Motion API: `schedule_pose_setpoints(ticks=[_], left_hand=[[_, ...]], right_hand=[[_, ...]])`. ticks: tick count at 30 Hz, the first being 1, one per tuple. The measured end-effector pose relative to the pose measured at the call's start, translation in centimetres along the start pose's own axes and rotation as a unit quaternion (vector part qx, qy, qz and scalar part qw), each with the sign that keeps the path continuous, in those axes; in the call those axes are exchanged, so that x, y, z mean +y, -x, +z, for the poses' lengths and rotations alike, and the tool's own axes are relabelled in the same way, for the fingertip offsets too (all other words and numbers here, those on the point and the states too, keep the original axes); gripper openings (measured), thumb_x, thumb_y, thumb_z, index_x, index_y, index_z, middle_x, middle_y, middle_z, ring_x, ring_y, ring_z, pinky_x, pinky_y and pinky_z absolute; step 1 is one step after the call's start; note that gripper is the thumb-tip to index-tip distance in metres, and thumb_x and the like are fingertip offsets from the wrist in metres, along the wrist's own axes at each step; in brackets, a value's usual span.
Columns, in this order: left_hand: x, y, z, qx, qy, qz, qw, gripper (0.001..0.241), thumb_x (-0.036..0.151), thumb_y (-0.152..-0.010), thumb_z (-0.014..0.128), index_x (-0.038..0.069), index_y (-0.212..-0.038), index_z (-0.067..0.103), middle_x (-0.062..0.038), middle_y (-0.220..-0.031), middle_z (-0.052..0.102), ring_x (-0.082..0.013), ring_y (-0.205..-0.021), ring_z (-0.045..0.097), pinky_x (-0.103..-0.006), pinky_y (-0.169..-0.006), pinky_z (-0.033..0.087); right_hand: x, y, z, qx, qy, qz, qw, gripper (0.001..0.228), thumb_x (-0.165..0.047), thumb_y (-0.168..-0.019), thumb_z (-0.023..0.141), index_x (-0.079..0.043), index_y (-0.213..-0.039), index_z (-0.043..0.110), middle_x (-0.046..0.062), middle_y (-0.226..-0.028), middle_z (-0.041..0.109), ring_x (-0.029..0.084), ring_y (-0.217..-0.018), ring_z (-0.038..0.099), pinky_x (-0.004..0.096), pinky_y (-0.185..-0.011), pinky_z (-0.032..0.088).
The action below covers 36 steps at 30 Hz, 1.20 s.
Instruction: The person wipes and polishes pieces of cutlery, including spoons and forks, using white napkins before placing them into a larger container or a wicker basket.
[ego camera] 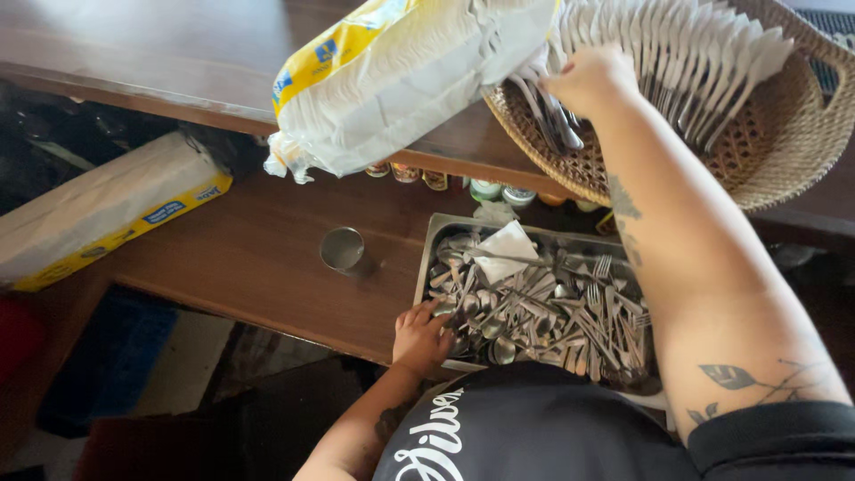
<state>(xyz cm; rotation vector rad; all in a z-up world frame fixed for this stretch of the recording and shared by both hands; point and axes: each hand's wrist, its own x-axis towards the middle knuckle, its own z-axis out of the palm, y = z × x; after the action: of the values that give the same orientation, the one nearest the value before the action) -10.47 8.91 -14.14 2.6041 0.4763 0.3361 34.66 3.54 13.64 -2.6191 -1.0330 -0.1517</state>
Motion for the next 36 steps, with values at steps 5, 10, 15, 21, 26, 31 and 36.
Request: schedule_pose_setpoints(ticks=[5,10,15,21,26,31,36], left_hand=[[0.5,0.2,-0.6,0.009,-0.002,0.009,1.000,0.036,0.031,-0.085,0.070,0.019,-0.119,0.073,-0.008,-0.144,0.057,-0.0316,-0.134,0.047,-0.0507,-0.111,0.032],[1.0,0.0,-1.2,0.004,0.010,-0.004,1.000,0.037,0.030,-0.084,0.071,0.019,-0.120,0.073,-0.008,-0.145,0.056,-0.0313,-0.134,0.047,-0.0504,-0.111,0.031],[0.7,0.0,-0.9,0.004,0.001,0.002,1.000,0.039,0.031,-0.083,0.072,0.020,-0.120,0.073,-0.009,-0.143,0.056,-0.0323,-0.134,0.046,-0.0501,-0.111,0.031],[0.3,0.2,-0.5,0.023,-0.002,0.013,1.000,0.037,0.030,-0.083,0.071,0.021,-0.119,0.073,-0.005,-0.143,0.058,-0.0299,-0.132,0.049,-0.0495,-0.111,0.032],[0.3,0.2,-0.5,0.032,-0.005,0.022,0.999,0.037,0.030,-0.083,0.071,0.020,-0.118,0.073,-0.006,-0.142,0.058,-0.0309,-0.132,0.049,-0.0503,-0.110,0.033],[0.3,0.3,-0.5,0.031,0.000,0.018,0.999,0.037,0.030,-0.082,0.071,0.020,-0.117,0.073,-0.005,-0.143,0.058,-0.0304,-0.132,0.050,-0.0507,-0.109,0.033],[0.1,0.2,-0.5,0.021,-0.004,0.018,1.000,0.035,0.029,-0.083,0.072,0.019,-0.117,0.074,-0.007,-0.143,0.057,-0.0314,-0.132,0.049,-0.0509,-0.108,0.033]], right_hand=[[0.4,0.2,1.1,-0.034,-0.063,0.049,0.996,0.033,-0.040,-0.088,0.080,-0.009,-0.099,0.082,0.016,-0.092,0.075,0.032,-0.083,0.070,0.041,-0.081,0.055],[1.1,0.0,1.8,-0.033,-0.126,0.060,0.990,0.027,-0.033,-0.086,0.080,-0.007,-0.094,0.078,0.013,-0.081,0.074,0.028,-0.072,0.070,0.039,-0.071,0.054],[1.9,-0.1,2.5,-0.020,-0.218,0.103,0.970,0.024,-0.030,-0.084,0.080,-0.008,-0.092,0.075,0.012,-0.080,0.073,0.025,-0.072,0.070,0.038,-0.069,0.055],[3.5,-0.8,3.8,0.018,-0.165,0.094,0.982,0.022,-0.031,-0.085,0.080,-0.010,-0.091,0.078,0.011,-0.082,0.073,0.025,-0.074,0.069,0.037,-0.072,0.054],[4.4,-0.8,4.3,0.155,-0.144,-0.019,0.977,0.010,-0.017,-0.080,0.078,-0.010,-0.085,0.080,0.012,-0.082,0.074,0.026,-0.075,0.069,0.037,-0.072,0.055],[2.7,0.3,2.4,0.088,-0.216,0.048,0.971,0.009,-0.017,-0.081,0.074,-0.011,-0.084,0.079,0.011,-0.074,0.072,0.020,-0.065,0.066,0.034,-0.065,0.055],[1.7,0.7,1.7,0.075,-0.193,0.086,0.975,0.013,-0.015,-0.078,0.069,-0.011,-0.083,0.081,0.009,-0.068,0.071,0.017,-0.058,0.064,0.033,-0.059,0.055]])
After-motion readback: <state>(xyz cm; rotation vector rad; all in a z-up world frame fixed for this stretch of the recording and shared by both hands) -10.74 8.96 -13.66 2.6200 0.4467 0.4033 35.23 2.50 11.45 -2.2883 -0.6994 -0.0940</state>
